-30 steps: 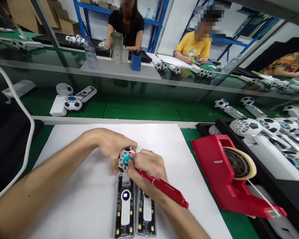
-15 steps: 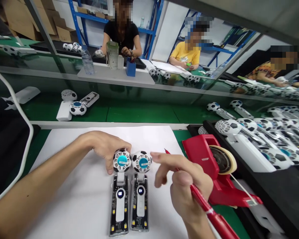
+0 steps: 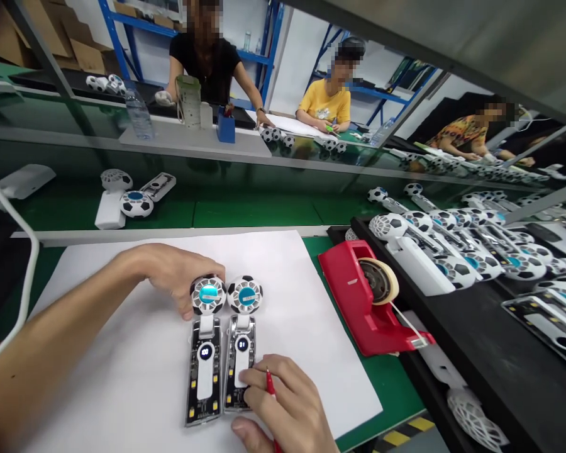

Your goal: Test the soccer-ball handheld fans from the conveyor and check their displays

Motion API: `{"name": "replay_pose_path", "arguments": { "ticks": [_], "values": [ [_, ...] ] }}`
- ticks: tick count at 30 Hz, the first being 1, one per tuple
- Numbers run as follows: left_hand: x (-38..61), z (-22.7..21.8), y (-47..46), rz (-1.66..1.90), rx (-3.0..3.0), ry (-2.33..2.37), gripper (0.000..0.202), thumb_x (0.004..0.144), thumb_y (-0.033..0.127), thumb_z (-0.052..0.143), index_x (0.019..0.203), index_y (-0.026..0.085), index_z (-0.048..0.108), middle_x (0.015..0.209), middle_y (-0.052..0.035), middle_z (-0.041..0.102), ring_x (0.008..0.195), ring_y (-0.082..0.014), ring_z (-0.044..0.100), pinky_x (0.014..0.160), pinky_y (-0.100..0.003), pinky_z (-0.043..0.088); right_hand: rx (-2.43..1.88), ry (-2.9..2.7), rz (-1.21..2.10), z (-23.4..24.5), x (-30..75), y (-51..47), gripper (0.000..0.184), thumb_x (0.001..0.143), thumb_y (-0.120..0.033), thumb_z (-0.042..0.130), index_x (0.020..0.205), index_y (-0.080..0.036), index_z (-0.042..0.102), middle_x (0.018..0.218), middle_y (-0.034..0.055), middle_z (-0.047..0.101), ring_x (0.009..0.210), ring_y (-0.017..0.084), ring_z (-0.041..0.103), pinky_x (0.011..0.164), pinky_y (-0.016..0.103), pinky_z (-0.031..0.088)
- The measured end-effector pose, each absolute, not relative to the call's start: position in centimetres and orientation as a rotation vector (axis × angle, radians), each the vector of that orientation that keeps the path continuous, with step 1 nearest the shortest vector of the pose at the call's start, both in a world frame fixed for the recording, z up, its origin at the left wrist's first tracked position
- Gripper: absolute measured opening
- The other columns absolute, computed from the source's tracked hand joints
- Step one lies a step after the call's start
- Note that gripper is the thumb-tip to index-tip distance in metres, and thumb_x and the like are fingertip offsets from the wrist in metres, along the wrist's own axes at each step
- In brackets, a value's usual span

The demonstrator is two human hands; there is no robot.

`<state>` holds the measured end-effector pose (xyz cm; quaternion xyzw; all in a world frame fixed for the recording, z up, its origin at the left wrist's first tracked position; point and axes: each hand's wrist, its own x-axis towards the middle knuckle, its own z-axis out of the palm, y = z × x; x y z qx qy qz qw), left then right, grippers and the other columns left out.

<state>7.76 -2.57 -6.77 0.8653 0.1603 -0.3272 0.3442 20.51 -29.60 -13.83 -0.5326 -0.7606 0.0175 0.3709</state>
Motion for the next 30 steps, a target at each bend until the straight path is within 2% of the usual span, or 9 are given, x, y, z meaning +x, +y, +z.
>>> {"name": "replay_pose_path", "arguments": {
  "ticks": [4, 9, 11, 14, 16, 19, 22, 26, 30],
  "values": [
    [7.8, -4.9, -6.1, -0.822, 2.418, 0.509, 0.097, 0.058, 0.046, 0.084, 0.143, 0.027, 0.042, 0.139, -0.0119, 0.052, 0.122, -0.0361, 0.053, 0.098, -0.043, 0.047, -1.380, -1.905, 0.112, -14.2, 20.4, -29.9, 0.006, 0.094, -0.016, 0.056, 0.100, -0.015, 0.058, 0.092, 0.0114, 0.071, 0.082, 0.020, 0.065, 0.079, 0.038, 0.059],
    [8.7, -4.8, -10.9, -0.867, 2.528, 0.730, 0.129, 0.054, 0.035, 0.090, 0.158, 0.019, 0.016, 0.154, -0.0218, 0.036, 0.135, -0.0476, 0.039, 0.099, -0.058, 0.047, -1.301, -1.849, 0.095, -16.1, 20.2, -30.3, 0.010, 0.090, -0.010, 0.057, 0.099, -0.014, 0.058, 0.095, 0.0141, 0.069, 0.086, 0.022, 0.061, 0.075, 0.037, 0.057],
    [8.8, -5.2, -11.6, -0.889, 2.525, 0.771, 0.139, 0.053, 0.032, 0.092, 0.160, 0.019, 0.003, 0.163, -0.0227, 0.017, 0.144, -0.0511, 0.022, 0.103, -0.065, 0.042, -1.305, -1.835, 0.111, -16.4, 20.1, -30.2, 0.012, 0.089, -0.008, 0.057, 0.100, -0.014, 0.058, 0.096, 0.0138, 0.069, 0.087, 0.022, 0.061, 0.076, 0.037, 0.057],
    [8.5, -5.5, -11.8, -0.933, 2.481, 0.807, 0.141, 0.057, 0.029, 0.090, 0.159, 0.023, -0.007, 0.166, -0.0171, -0.010, 0.150, -0.0487, -0.003, 0.110, -0.070, 0.030, -1.302, -1.811, 0.091, -16.3, 20.0, -30.0, 0.014, 0.087, -0.005, 0.057, 0.098, -0.014, 0.059, 0.095, 0.0124, 0.069, 0.087, 0.021, 0.061, 0.076, 0.035, 0.058],
    [8.2, -5.5, -11.8, -0.930, 2.449, 0.826, 0.137, 0.061, 0.028, 0.086, 0.159, 0.024, -0.008, 0.165, -0.0145, -0.015, 0.150, -0.0461, -0.008, 0.114, -0.071, 0.023, -1.307, -1.799, 0.067, -16.3, 20.1, -29.7, 0.015, 0.085, -0.004, 0.058, 0.095, -0.015, 0.059, 0.092, 0.0114, 0.069, 0.085, 0.021, 0.061, 0.075, 0.036, 0.057],
    [7.8, -5.5, -11.9, -0.887, 2.415, 0.847, 0.132, 0.063, 0.025, 0.083, 0.160, 0.023, -0.007, 0.165, -0.0131, -0.013, 0.150, -0.0438, -0.009, 0.117, -0.067, 0.020, -1.309, -1.795, 0.030, -16.8, 20.1, -29.5, 0.016, 0.083, -0.004, 0.059, 0.094, -0.016, 0.058, 0.089, 0.0103, 0.070, 0.084, 0.021, 0.061, 0.079, 0.039, 0.057],
    [7.7, -5.7, -12.0, -0.841, 2.399, 0.855, 0.131, 0.061, 0.025, 0.085, 0.160, 0.024, -0.002, 0.167, -0.0121, -0.009, 0.152, -0.0423, -0.004, 0.117, -0.060, 0.030, -1.318, -1.763, 0.006, -17.4, 20.1, -29.5, 0.015, 0.083, -0.005, 0.058, 0.092, -0.017, 0.059, 0.089, 0.0099, 0.071, 0.086, 0.023, 0.061, 0.080, 0.041, 0.057],
    [7.7, -6.1, -11.9, -0.817, 2.424, 0.865, 0.130, 0.059, 0.026, 0.084, 0.160, 0.023, 0.003, 0.168, -0.0111, -0.003, 0.152, -0.0401, 0.007, 0.109, -0.049, 0.045, -1.329, -1.724, 0.020, -17.5, 20.1, -29.7, 0.016, 0.083, -0.005, 0.057, 0.091, -0.018, 0.059, 0.089, 0.0093, 0.071, 0.084, 0.022, 0.061, 0.078, 0.040, 0.056],
    [7.7, -6.1, -12.1, -0.839, 2.418, 0.891, 0.132, 0.059, 0.025, 0.082, 0.160, 0.025, -0.004, 0.168, -0.0076, -0.008, 0.153, -0.0386, 0.004, 0.106, -0.045, 0.048, -1.320, -1.723, 0.040, -17.0, 20.2, -29.6, 0.016, 0.083, -0.004, 0.056, 0.091, -0.018, 0.059, 0.090, 0.0083, 0.072, 0.083, 0.021, 0.059, 0.076, 0.037, 0.055]
  ]
}}
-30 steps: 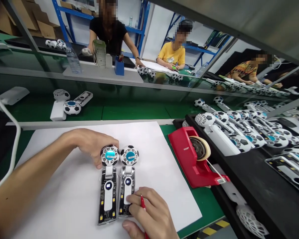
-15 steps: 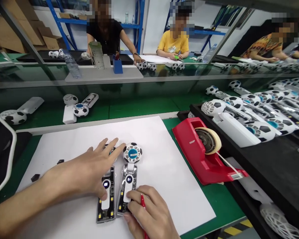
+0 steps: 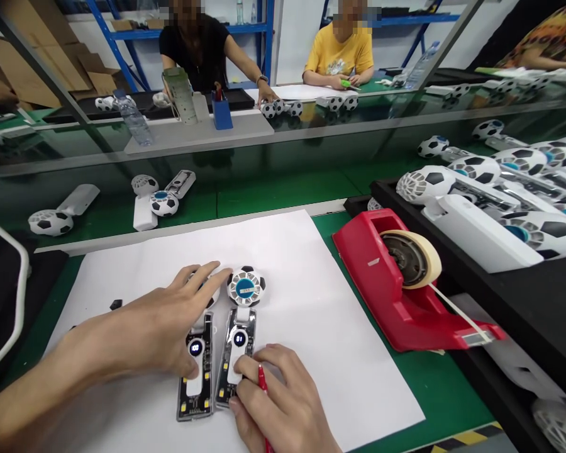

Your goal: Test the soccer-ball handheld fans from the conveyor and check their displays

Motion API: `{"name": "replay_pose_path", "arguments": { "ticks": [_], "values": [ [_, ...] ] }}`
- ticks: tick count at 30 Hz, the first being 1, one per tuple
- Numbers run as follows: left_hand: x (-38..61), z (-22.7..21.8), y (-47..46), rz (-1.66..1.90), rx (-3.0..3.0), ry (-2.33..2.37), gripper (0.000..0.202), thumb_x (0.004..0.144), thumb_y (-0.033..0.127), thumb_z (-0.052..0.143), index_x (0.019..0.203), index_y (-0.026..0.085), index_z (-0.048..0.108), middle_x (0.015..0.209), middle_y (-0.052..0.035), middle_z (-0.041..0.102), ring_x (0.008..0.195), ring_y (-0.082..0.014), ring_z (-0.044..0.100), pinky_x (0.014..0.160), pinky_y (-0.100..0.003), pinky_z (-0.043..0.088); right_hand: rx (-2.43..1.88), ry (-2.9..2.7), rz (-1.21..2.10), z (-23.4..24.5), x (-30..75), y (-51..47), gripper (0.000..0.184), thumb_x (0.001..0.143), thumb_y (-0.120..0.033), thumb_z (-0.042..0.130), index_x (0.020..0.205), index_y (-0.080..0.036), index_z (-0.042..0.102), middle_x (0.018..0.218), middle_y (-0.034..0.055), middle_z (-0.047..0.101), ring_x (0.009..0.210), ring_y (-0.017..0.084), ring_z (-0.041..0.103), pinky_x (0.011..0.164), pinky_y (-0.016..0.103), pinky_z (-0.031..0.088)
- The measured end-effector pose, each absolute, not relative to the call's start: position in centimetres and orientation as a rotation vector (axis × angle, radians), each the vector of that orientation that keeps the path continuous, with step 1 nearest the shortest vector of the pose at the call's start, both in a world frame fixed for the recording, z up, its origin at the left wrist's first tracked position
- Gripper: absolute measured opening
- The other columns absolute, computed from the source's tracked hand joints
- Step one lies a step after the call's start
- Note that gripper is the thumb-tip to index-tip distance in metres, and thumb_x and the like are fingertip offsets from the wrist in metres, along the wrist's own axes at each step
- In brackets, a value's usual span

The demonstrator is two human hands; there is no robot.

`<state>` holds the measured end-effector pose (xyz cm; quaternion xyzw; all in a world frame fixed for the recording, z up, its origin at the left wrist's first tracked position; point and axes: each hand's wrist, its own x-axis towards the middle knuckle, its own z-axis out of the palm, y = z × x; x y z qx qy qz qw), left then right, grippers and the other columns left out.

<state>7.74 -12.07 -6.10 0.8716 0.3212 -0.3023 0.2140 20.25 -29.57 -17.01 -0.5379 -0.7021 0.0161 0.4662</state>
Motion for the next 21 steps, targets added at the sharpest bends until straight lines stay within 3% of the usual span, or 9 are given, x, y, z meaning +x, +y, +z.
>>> {"name": "replay_pose_path", "arguments": {
  "ticks": [4, 11, 15, 21],
  "values": [
    [7.92, -5.84, -12.36, -0.887, 2.418, 0.918, 0.128, 0.062, 0.026, 0.078, 0.160, 0.026, -0.005, 0.167, -0.0062, -0.011, 0.153, -0.0371, -0.003, 0.110, -0.047, 0.044, -1.310, -1.726, 0.097, -16.80, 20.36, -29.69, 0.017, 0.082, -0.002, 0.059, 0.091, -0.017, 0.059, 0.095, 0.0079, 0.071, 0.085, 0.021, 0.057, 0.077, 0.036, 0.053],
    [7.59, -6.39, -12.38, -0.803, 2.497, 0.887, 0.131, 0.057, 0.029, 0.080, 0.160, 0.023, -0.001, 0.168, -0.0106, -0.005, 0.152, -0.0392, 0.006, 0.107, -0.047, 0.046, -1.326, -1.759, 0.121, -16.69, 20.33, -30.04, 0.004, 0.091, -0.015, 0.061, 0.092, -0.017, 0.058, 0.101, 0.0085, 0.069, 0.087, 0.022, 0.054, 0.077, 0.037, 0.050],
    [7.29, -6.34, -12.29, -0.773, 2.507, 0.853, 0.132, 0.055, 0.031, 0.082, 0.160, 0.021, 0.002, 0.168, -0.0117, 0.001, 0.151, -0.0403, 0.009, 0.106, -0.046, 0.047, -1.324, -1.804, 0.124, -16.31, 20.49, -29.85, 0.006, 0.091, -0.015, 0.062, 0.094, -0.017, 0.057, 0.101, 0.0082, 0.069, 0.088, 0.021, 0.052, 0.078, 0.036, 0.050],
    [7.45, -5.79, -12.48, -0.765, 2.479, 0.860, 0.131, 0.056, 0.028, 0.083, 0.160, 0.019, 0.004, 0.167, -0.0132, 0.000, 0.151, -0.0429, 0.007, 0.110, -0.050, 0.043, -1.339, -1.837, 0.099, -16.71, 20.06, -29.97, 0.006, 0.091, -0.014, 0.060, 0.094, -0.018, 0.057, 0.099, 0.0077, 0.069, 0.085, 0.021, 0.053, 0.073, 0.035, 0.051]
  ]
}}
